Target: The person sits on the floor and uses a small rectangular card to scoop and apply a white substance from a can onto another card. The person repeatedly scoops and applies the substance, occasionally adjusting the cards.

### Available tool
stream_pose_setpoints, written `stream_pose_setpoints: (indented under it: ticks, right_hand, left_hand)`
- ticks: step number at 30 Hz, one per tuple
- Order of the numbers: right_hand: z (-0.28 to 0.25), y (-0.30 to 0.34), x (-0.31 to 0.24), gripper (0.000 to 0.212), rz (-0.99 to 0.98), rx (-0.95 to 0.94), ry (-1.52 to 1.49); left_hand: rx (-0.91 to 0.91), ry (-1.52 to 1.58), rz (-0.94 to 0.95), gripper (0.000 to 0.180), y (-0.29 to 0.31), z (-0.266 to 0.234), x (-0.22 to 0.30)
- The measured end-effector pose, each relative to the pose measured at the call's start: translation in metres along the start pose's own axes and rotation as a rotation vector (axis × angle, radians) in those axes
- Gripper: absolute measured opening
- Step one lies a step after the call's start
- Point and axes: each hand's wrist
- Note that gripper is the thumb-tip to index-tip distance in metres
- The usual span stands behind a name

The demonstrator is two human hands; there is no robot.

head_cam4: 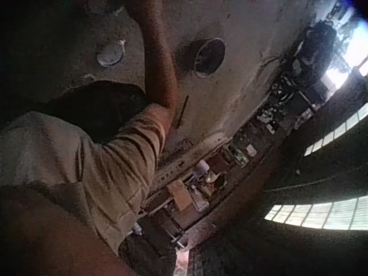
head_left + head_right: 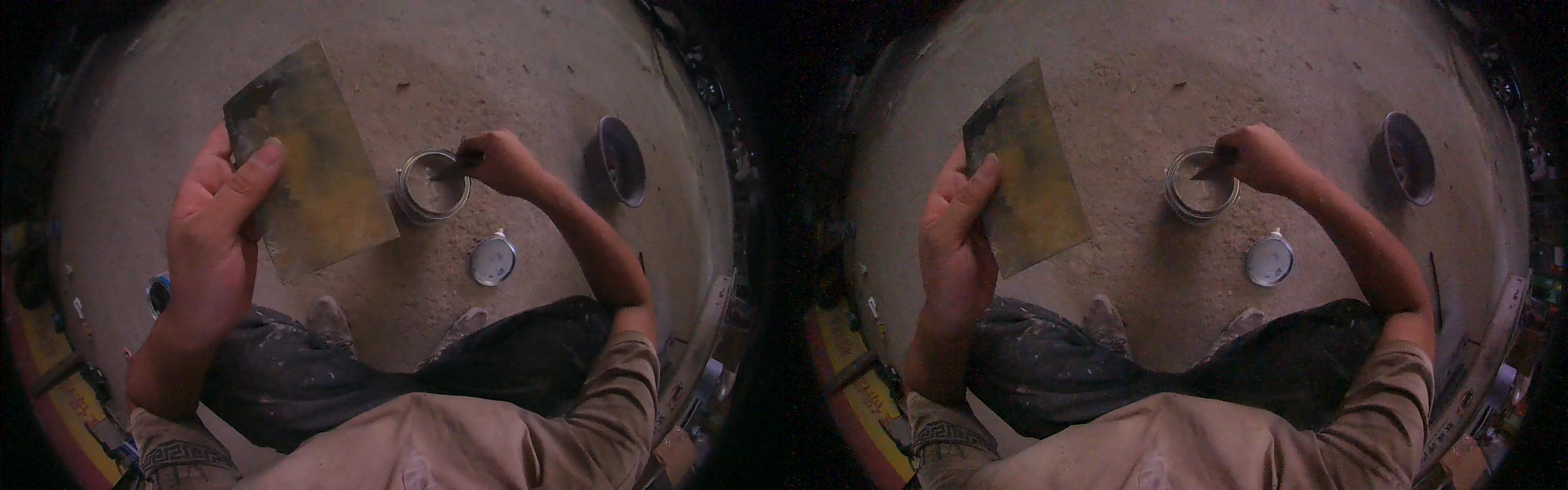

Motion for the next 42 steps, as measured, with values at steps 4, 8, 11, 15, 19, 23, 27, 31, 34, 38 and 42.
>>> stream_pose_setpoints:
  ticks: [4,8,11,15,19,23,27,31,34,38,42]
  right_hand:
    - [0.038,-0.012,0.016,0.03,-0.263,0.058,0.017]
    - [0.084,-0.027,0.026,0.028,-0.248,0.054,0.259]
    - [0.113,-0.028,0.017,0.025,-0.151,-0.072,0.41]
    - [0.107,-0.035,0.008,0.024,-0.03,-0.143,0.25]
    - [0.061,-0.049,0.021,0.026,-0.089,-0.062,0.058]
    - [0.044,-0.032,0.03,0.033,-0.05,-0.062,0.038]
    - [0.039,-0.022,0.033,0.031,-0.189,0.002,0.004]
    - [0.031,-0.019,0.034,0.029,-0.339,0.032,0.04]
    - [0.02,-0.012,0.033,0.027,-0.51,0.055,0.2]
    - [0.013,0.002,0.029,0.023,-0.53,0.019,0.344]
    - [0.02,0.004,0.025,0.029,-0.567,0.013,0.381]
  left_hand:
    - [0.009,-0.037,-0.021,0.042,-0.001,-0.003,-0.002]
    - [0.013,-0.025,-0.032,0.041,0.0,-0.004,-0.002]
    - [0.002,0.003,-0.032,0.04,0.0,-0.002,-0.003]
    - [0.002,-0.009,-0.056,0.04,-0.002,-0.001,-0.002]
    - [-0.013,-0.03,-0.019,0.039,0.0,0.0,0.0]
    - [0.002,0.007,-0.024,0.039,0.002,0.001,-0.001]
    - [-0.043,0.041,-0.054,0.042,-0.001,-0.003,0.001]
    - [-0.054,-0.027,-0.067,0.044,-0.002,-0.006,0.002]
    - [-0.07,-0.095,-0.06,0.047,-0.002,-0.009,0.001]
    - [-0.101,-0.093,-0.03,0.048,-0.002,-0.01,0.001]
    - [-0.131,-0.124,-0.012,0.05,-0.004,-0.009,0.002]
Point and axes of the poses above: each hand's wrist, its own y-axis away from the middle knuckle, its own z-axis out of the palm, x = y × z, and after that the axes turned 15 degrees about z, right-handed
